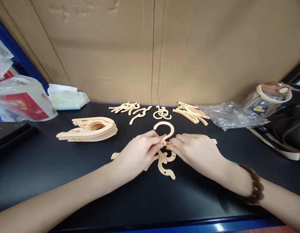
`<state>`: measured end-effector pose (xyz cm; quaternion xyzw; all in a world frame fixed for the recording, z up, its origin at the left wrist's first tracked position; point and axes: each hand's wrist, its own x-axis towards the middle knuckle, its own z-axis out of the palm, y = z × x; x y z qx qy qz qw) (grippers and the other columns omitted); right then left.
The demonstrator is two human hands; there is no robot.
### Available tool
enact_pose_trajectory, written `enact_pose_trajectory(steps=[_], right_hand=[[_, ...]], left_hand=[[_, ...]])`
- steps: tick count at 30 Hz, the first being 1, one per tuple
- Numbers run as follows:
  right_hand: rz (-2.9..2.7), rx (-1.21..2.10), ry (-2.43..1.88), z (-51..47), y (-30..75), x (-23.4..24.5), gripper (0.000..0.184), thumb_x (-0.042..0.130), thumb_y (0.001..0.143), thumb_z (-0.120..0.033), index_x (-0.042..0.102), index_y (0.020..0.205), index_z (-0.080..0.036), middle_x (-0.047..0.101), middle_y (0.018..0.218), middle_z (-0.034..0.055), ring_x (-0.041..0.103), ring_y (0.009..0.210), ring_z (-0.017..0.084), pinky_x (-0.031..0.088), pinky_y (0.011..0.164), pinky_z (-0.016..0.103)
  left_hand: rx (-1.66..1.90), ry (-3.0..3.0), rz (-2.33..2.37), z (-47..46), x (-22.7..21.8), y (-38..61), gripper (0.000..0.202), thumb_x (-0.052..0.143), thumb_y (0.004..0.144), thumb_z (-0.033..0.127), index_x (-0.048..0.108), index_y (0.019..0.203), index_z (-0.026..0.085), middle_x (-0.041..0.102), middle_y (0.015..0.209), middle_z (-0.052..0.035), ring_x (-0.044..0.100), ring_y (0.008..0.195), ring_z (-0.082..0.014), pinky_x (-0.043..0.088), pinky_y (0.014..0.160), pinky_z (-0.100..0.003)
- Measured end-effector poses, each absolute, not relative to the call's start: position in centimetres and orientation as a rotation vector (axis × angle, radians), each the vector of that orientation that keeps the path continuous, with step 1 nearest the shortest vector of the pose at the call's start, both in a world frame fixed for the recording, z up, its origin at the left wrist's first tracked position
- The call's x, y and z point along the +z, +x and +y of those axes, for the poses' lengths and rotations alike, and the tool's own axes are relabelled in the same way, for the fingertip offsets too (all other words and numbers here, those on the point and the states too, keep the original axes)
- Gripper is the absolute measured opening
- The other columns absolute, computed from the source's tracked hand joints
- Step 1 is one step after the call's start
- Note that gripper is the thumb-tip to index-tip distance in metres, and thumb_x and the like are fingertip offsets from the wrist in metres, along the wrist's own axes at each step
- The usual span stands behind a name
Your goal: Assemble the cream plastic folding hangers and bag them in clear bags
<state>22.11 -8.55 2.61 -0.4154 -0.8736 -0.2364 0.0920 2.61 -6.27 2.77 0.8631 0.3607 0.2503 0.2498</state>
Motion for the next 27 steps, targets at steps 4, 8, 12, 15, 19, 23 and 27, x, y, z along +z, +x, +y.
enact_pose_trajectory(steps=[4,8,12,15,19,23,27], right_hand=[[-2.553,-0.621,-1.240,-8.5,22.4,2.7,0.032,0.045,0.097,-0.029,0.065,0.076,-0.019,0.064,0.065,0.0012,0.061,0.058,0.015,0.030,0.050,0.029],[-2.535,-0.545,-1.244,-8.2,22.9,2.9,0.035,0.042,0.099,-0.036,0.065,0.078,-0.019,0.065,0.068,0.0011,0.061,0.061,0.014,0.030,0.051,0.029],[-2.580,-0.460,-1.213,-7.9,23.4,3.1,0.039,0.039,0.099,-0.040,0.067,0.084,-0.018,0.067,0.072,0.0019,0.062,0.065,0.015,0.030,0.052,0.028],[-2.629,-0.421,-1.178,-7.8,23.6,3.3,0.044,0.035,0.100,-0.042,0.068,0.086,-0.017,0.067,0.072,0.0029,0.062,0.065,0.015,0.029,0.052,0.028],[-2.657,-0.398,-1.153,-7.9,23.6,3.4,0.044,0.036,0.100,-0.043,0.068,0.084,-0.017,0.066,0.071,0.0027,0.060,0.063,0.015,0.027,0.050,0.028],[-2.683,-0.343,-1.172,-8.0,23.5,3.5,0.042,0.039,0.098,-0.043,0.068,0.083,-0.016,0.065,0.070,0.0025,0.058,0.061,0.015,0.027,0.050,0.028],[-2.703,-0.232,-1.193,-8.0,23.4,3.4,0.039,0.040,0.098,-0.043,0.069,0.088,-0.018,0.068,0.076,0.0028,0.062,0.067,0.016,0.031,0.052,0.027]], left_hand=[[0.761,2.354,0.924,-6.0,3.0,2.4,0.029,0.043,0.096,0.022,0.064,0.076,0.017,0.058,0.083,-0.0012,0.055,0.076,-0.0127,0.043,0.070,-0.023],[0.741,2.303,0.893,-5.8,3.3,2.1,0.031,0.042,0.097,0.027,0.066,0.081,0.016,0.062,0.089,-0.0026,0.057,0.079,-0.0134,0.044,0.070,-0.022],[0.613,2.252,0.842,-5.4,3.6,1.8,0.034,0.042,0.097,0.031,0.069,0.084,0.015,0.061,0.083,-0.0015,0.054,0.070,-0.0116,0.042,0.062,-0.020],[0.551,2.238,0.779,-5.0,3.6,1.8,0.029,0.046,0.096,0.029,0.071,0.086,0.016,0.064,0.083,-0.0003,0.056,0.070,-0.0111,0.043,0.064,-0.020],[0.545,2.256,0.700,-4.7,3.3,1.7,0.025,0.047,0.095,0.024,0.070,0.092,0.017,0.069,0.093,-0.0014,0.062,0.085,-0.0135,0.046,0.077,-0.021],[0.530,2.353,0.668,-4.7,2.9,1.5,0.024,0.046,0.096,0.023,0.069,0.103,0.020,0.068,0.105,-0.0014,0.062,0.096,-0.0138,0.045,0.085,-0.021],[0.494,2.461,0.640,-5.0,2.8,1.3,0.025,0.045,0.097,0.023,0.068,0.107,0.022,0.066,0.110,0.0001,0.062,0.099,-0.0125,0.045,0.085,-0.019]])
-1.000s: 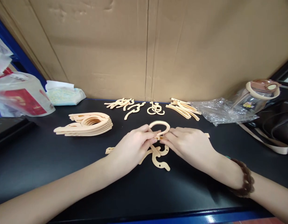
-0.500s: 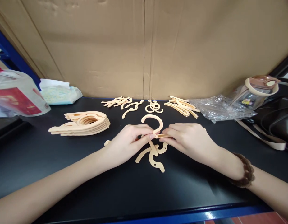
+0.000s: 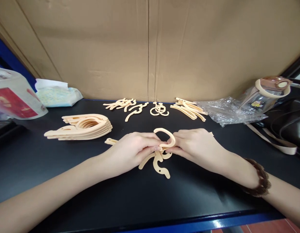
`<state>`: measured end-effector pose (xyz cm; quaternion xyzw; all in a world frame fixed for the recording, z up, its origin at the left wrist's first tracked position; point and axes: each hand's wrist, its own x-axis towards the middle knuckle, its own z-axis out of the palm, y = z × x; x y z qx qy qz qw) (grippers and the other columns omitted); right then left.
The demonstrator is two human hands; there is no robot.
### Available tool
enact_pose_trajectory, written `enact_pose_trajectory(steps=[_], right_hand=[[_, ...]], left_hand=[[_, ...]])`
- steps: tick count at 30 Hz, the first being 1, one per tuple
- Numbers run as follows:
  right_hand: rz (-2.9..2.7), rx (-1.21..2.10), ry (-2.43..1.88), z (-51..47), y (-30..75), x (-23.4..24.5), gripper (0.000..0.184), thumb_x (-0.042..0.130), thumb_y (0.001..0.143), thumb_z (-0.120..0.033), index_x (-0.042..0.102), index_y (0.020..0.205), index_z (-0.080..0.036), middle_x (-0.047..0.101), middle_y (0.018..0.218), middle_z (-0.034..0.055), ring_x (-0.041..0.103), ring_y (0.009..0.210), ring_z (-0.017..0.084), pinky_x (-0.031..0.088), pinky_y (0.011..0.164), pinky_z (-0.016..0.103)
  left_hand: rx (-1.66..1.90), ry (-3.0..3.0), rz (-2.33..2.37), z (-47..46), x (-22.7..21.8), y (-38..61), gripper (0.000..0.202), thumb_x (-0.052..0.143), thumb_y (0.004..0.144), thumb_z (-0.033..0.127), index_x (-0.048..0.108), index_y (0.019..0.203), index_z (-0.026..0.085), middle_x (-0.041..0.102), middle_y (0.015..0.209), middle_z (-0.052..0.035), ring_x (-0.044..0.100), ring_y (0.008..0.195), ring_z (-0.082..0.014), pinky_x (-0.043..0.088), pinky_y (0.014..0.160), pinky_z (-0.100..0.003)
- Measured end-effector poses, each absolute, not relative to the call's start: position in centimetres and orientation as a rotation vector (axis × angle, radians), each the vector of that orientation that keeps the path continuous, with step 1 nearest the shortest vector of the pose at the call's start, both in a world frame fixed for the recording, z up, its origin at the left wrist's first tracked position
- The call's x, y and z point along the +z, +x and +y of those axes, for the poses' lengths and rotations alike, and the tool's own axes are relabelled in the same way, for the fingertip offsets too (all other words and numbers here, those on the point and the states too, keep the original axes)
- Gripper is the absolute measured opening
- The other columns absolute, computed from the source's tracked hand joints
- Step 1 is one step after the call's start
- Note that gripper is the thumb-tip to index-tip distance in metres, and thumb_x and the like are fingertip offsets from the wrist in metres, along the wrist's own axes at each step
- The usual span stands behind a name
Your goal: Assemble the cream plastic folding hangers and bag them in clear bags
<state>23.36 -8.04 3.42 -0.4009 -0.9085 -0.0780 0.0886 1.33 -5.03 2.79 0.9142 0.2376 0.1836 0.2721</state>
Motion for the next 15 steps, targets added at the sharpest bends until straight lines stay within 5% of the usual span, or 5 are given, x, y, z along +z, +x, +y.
enact_pose_trajectory(steps=[15], right_hand=[[-2.635,-0.070,-1.368,-8.50,22.53,3.49,0.031,0.045,0.097,-0.041,0.072,0.093,-0.025,0.075,0.085,-0.0006,0.070,0.073,0.019,0.036,0.054,0.026]], left_hand=[[0.583,2.500,0.789,-5.35,2.41,1.89,0.027,0.042,0.097,0.017,0.068,0.089,0.015,0.063,0.085,-0.0003,0.058,0.074,-0.0097,0.041,0.068,-0.020]])
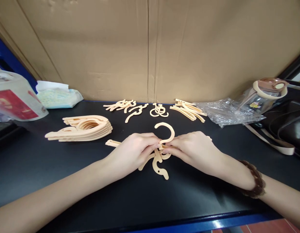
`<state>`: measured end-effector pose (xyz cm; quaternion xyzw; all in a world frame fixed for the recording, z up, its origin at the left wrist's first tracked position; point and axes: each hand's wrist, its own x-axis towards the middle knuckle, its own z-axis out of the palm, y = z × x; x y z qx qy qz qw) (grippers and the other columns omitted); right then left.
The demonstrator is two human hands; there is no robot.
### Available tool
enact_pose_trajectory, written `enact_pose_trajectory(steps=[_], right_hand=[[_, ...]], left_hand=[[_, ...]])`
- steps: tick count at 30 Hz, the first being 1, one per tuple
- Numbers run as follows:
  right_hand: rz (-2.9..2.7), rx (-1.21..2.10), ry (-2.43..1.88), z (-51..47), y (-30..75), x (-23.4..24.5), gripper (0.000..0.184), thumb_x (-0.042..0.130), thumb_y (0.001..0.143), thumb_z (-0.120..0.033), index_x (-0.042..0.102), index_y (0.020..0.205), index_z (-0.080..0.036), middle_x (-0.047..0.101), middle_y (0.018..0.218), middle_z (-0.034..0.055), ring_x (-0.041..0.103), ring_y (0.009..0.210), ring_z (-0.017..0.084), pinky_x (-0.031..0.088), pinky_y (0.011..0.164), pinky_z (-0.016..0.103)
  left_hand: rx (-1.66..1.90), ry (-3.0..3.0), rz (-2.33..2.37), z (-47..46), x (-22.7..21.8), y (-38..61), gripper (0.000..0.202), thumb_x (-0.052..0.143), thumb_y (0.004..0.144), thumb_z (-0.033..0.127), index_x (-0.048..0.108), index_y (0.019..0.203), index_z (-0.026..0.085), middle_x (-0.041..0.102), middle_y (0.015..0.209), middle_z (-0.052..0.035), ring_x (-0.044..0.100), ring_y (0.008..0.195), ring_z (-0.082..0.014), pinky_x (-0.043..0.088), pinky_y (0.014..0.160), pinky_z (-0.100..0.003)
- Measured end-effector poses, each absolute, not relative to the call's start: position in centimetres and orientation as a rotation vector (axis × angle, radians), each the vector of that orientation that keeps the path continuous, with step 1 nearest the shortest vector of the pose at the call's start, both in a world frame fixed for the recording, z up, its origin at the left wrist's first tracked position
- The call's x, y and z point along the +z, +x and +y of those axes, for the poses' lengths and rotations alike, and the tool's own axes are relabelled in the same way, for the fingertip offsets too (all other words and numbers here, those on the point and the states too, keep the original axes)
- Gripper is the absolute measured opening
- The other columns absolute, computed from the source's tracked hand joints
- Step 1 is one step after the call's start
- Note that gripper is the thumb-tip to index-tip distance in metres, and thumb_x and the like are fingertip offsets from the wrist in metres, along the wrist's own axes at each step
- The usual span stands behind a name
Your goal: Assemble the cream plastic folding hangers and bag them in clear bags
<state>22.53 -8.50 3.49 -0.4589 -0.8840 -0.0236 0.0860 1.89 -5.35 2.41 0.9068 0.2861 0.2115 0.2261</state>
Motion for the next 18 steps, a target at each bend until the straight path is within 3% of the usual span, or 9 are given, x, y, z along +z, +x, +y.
enact_pose_trajectory(steps=[18], right_hand=[[-2.485,-0.118,-1.476,-8.39,22.28,2.72,0.033,0.043,0.096,-0.044,0.068,0.085,-0.025,0.070,0.068,-0.0024,0.063,0.057,0.016,0.026,0.050,0.027]], left_hand=[[0.582,2.381,0.790,-5.61,2.74,2.19,0.029,0.035,0.099,0.018,0.064,0.097,0.016,0.057,0.092,-0.0011,0.056,0.082,-0.0113,0.044,0.075,-0.023]])
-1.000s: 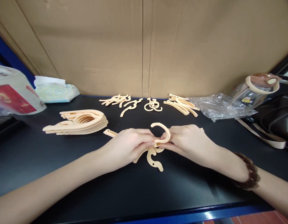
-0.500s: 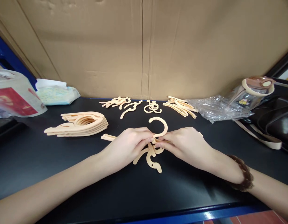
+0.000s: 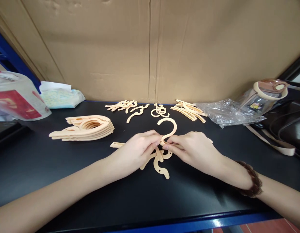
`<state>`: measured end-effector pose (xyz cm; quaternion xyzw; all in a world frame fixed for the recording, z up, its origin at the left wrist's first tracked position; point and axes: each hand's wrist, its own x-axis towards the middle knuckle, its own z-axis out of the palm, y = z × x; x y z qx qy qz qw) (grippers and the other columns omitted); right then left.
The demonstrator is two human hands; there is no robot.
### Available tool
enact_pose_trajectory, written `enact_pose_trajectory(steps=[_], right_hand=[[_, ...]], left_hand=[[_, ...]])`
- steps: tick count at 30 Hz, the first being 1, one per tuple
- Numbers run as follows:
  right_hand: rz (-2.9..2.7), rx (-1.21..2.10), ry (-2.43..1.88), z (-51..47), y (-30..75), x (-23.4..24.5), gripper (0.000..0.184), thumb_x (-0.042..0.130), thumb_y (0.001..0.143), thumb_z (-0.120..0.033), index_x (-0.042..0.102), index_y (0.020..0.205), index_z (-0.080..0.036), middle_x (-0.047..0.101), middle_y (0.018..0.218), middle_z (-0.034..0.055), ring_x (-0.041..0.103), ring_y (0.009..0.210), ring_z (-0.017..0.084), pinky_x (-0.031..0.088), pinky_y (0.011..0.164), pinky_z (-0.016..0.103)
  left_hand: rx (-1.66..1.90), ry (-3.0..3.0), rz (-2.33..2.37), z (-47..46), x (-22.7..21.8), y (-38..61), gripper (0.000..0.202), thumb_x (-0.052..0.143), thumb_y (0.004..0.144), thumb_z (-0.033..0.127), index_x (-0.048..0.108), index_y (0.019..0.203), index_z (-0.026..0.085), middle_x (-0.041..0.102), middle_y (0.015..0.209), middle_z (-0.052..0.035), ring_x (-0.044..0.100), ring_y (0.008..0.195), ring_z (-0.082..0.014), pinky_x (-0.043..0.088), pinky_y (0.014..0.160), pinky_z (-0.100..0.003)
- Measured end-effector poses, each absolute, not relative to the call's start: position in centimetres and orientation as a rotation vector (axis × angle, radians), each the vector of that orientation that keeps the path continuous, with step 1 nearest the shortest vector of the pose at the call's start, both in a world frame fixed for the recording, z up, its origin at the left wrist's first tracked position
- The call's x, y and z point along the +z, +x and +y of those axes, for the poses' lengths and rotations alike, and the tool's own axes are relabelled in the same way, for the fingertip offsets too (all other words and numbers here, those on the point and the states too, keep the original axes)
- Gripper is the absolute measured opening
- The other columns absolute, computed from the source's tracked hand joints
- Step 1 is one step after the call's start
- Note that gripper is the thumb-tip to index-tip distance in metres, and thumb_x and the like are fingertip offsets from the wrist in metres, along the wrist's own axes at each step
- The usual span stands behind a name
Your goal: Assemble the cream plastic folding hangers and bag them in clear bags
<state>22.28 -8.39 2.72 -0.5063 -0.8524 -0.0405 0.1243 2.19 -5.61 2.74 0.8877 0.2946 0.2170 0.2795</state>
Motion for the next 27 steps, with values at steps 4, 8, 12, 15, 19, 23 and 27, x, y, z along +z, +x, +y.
enact_pose_trajectory(steps=[4,8,12,15,19,23,27], right_hand=[[-2.480,-0.137,-1.401,-8.2,22.7,2.7,0.037,0.040,0.098,-0.043,0.066,0.081,-0.022,0.068,0.066,-0.0019,0.062,0.057,0.015,0.027,0.050,0.026],[-2.449,-0.162,-1.346,-8.0,23.2,2.7,0.040,0.040,0.098,-0.042,0.064,0.075,-0.019,0.065,0.062,-0.0022,0.059,0.054,0.012,0.027,0.050,0.025],[-2.442,-0.109,-1.321,-7.9,23.3,2.7,0.039,0.041,0.098,-0.042,0.064,0.076,-0.019,0.064,0.062,-0.0026,0.058,0.054,0.011,0.028,0.050,0.025],[-2.430,-0.015,-1.309,-8.0,23.4,2.9,0.035,0.043,0.098,-0.040,0.064,0.078,-0.019,0.063,0.064,-0.0029,0.056,0.055,0.010,0.029,0.051,0.024],[-2.339,0.188,-1.323,-8.1,23.3,3.0,0.031,0.043,0.097,-0.040,0.057,0.077,-0.020,0.054,0.059,-0.0049,0.045,0.050,0.009,0.028,0.050,0.023],[-2.148,0.407,-1.298,-8.0,23.0,2.9,0.030,0.040,0.098,-0.037,0.046,0.074,-0.021,0.046,0.059,-0.0053,0.039,0.051,0.009,0.030,0.051,0.023],[-2.047,0.524,-1.283,-7.8,22.9,2.8,0.029,0.040,0.098,-0.037,0.043,0.074,-0.022,0.045,0.060,-0.0054,0.038,0.052,0.010,0.030,0.051,0.023]], left_hand=[[0.626,2.355,0.868,-5.4,3.0,1.9,0.022,0.042,0.098,0.026,0.063,0.104,0.020,0.060,0.096,0.0003,0.059,0.083,-0.0116,0.046,0.072,-0.022],[0.681,2.259,0.993,-5.0,3.1,1.5,0.016,0.053,0.093,0.032,0.064,0.099,0.022,0.066,0.092,0.0035,0.061,0.081,-0.0110,0.047,0.068,-0.020],[0.707,2.224,0.993,-5.0,3.0,1.6,0.013,0.055,0.092,0.030,0.064,0.090,0.021,0.065,0.085,0.0047,0.059,0.076,-0.0097,0.048,0.065,-0.018],[0.741,2.216,0.949,-5.2,2.9,1.6,0.013,0.052,0.093,0.031,0.062,0.093,0.021,0.063,0.089,0.0032,0.059,0.081,-0.0101,0.050,0.063,-0.016],[0.789,2.210,0.916,-5.6,2.7,1.6,0.015,0.048,0.096,0.031,0.059,0.100,0.021,0.061,0.094,0.0014,0.060,0.086,-0.0108,0.053,0.069,-0.018],[0.816,2.205,0.843,-5.6,2.3,1.5,0.018,0.047,0.097,0.028,0.055,0.112,0.025,0.058,0.107,0.0009,0.059,0.089,-0.0102,0.054,0.077,-0.021],[0.873,2.292,0.872,-5.5,2.5,1.4,0.025,0.046,0.096,0.026,0.050,0.122,0.026,0.054,0.115,-0.0012,0.057,0.096,-0.0115,0.054,0.081,-0.022]])
